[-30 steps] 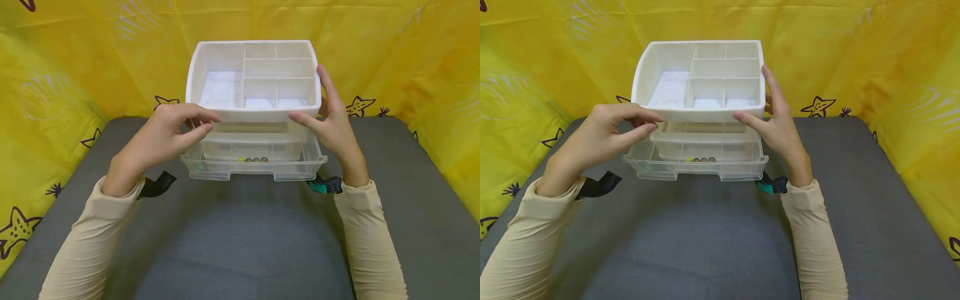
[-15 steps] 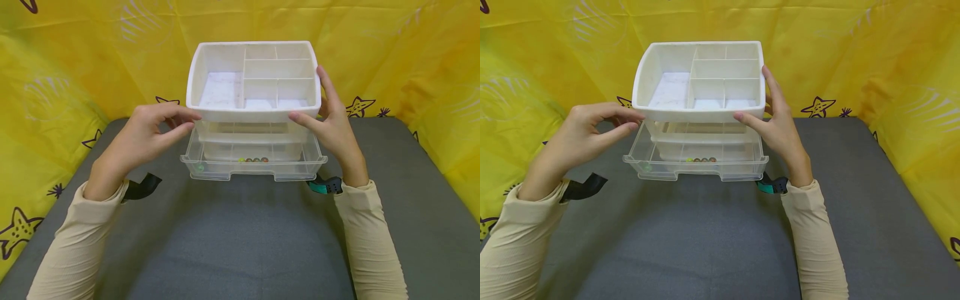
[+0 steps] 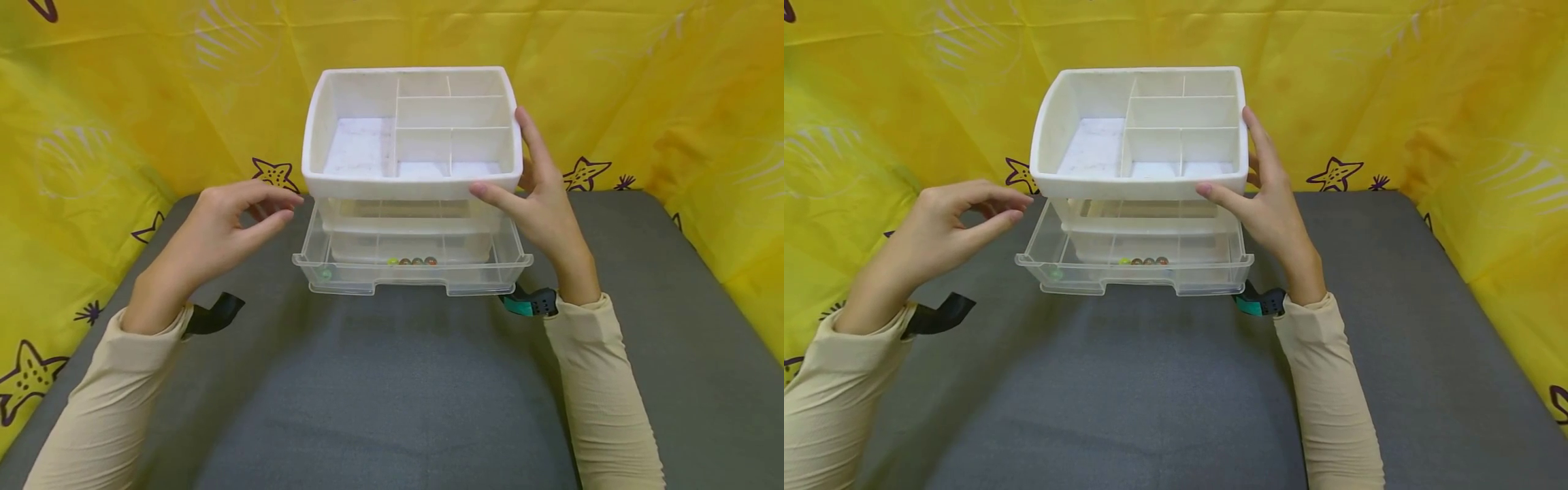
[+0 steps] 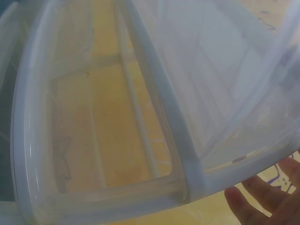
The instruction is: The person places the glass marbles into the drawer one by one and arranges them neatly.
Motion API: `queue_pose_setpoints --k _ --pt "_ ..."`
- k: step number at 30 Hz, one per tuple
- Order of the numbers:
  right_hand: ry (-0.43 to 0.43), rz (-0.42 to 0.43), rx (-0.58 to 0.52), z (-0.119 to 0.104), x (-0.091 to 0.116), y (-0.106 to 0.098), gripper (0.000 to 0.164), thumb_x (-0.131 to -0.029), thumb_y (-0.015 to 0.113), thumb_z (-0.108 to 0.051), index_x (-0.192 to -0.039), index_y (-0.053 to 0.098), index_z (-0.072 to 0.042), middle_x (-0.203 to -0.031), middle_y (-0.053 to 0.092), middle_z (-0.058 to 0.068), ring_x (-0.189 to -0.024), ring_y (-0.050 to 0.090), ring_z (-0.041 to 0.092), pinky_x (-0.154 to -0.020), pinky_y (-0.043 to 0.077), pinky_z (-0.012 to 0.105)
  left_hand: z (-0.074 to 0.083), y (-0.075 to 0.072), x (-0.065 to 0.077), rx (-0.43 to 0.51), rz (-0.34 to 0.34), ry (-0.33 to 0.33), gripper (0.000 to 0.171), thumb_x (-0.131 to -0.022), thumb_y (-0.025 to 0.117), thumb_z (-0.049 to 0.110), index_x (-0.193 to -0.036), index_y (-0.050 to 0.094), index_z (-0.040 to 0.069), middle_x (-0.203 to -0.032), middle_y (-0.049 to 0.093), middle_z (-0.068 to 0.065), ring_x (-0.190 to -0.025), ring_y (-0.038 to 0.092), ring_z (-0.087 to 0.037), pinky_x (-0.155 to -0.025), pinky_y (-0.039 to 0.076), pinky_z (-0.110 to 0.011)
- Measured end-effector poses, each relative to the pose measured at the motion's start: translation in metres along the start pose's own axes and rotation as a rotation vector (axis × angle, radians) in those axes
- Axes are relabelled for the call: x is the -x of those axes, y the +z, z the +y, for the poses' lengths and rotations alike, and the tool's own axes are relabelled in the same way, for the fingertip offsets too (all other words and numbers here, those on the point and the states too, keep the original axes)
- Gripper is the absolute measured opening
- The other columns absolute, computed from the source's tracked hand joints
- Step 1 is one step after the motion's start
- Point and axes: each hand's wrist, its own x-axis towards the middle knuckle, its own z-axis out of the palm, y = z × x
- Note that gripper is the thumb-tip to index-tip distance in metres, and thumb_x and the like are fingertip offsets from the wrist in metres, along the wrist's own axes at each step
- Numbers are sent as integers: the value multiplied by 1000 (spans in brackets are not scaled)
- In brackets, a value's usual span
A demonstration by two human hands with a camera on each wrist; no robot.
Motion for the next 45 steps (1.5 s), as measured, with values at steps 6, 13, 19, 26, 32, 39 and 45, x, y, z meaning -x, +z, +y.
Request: queue_pose_setpoints --k 6,13,19,26,32,39,45 --pt "-4 5 2 0 1 -1 95 -83 79 -12 -157 23 -34 -149 44 3 -120 56 26 -80 56 19 -8 0 4 -5 4 -6 19 -90 70 4 -106 75 13 -91 72 0 -78 55 4 -70 44 -10" --pt "2 4 6 0 1 0 95 -84 79 -13 -157 23 -35 -148 45 2 -121 56 26 -80 57 20 -25 4 8 -14 4 -51 20 -90 69 2 -108 74 8 -96 72 -5 -78 55 7 -70 44 -9" --pt "-5 4 4 0 0 0 95 -83 79 -12 -157 23 -35 -149 44 2 -120 56 27 -80 56 19 -43 10 14 -22 -1 -113 21 -90 70 3 -110 73 7 -95 72 -5 -79 54 8 -69 44 -9" --pt "-16 5 -8 0 -1 0 95 -83 79 -11 -157 24 -34 -149 44 3 -119 56 27 -80 56 18 -57 17 21 -5 -6 -127 23 -89 71 4 -112 73 8 -99 73 -8 -81 53 10 -71 43 -8" --pt "-18 2 -8 0 0 0 95 -83 79 -11 -157 24 -33 -149 44 4 -119 56 27 -80 56 18 -67 22 30 -19 -6 -128 26 -88 72 3 -113 72 7 -104 72 -9 -81 51 12 -71 43 -8" --pt "-21 0 -28 0 0 1 95 -83 79 -11 -157 24 -32 -149 44 5 -119 56 27 -79 56 18 -81 24 38 -56 -1 -141 25 -89 71 3 -113 71 5 -106 70 -13 -82 48 15 -70 44 -10" --pt "-18 2 -36 1 0 1 95 -83 79 -11 -157 24 -32 -149 43 5 -118 56 27 -79 56 18 -95 24 41 -83 3 -199 24 -91 71 7 -114 71 7 -106 70 -11 -78 48 14 -69 42 -8"
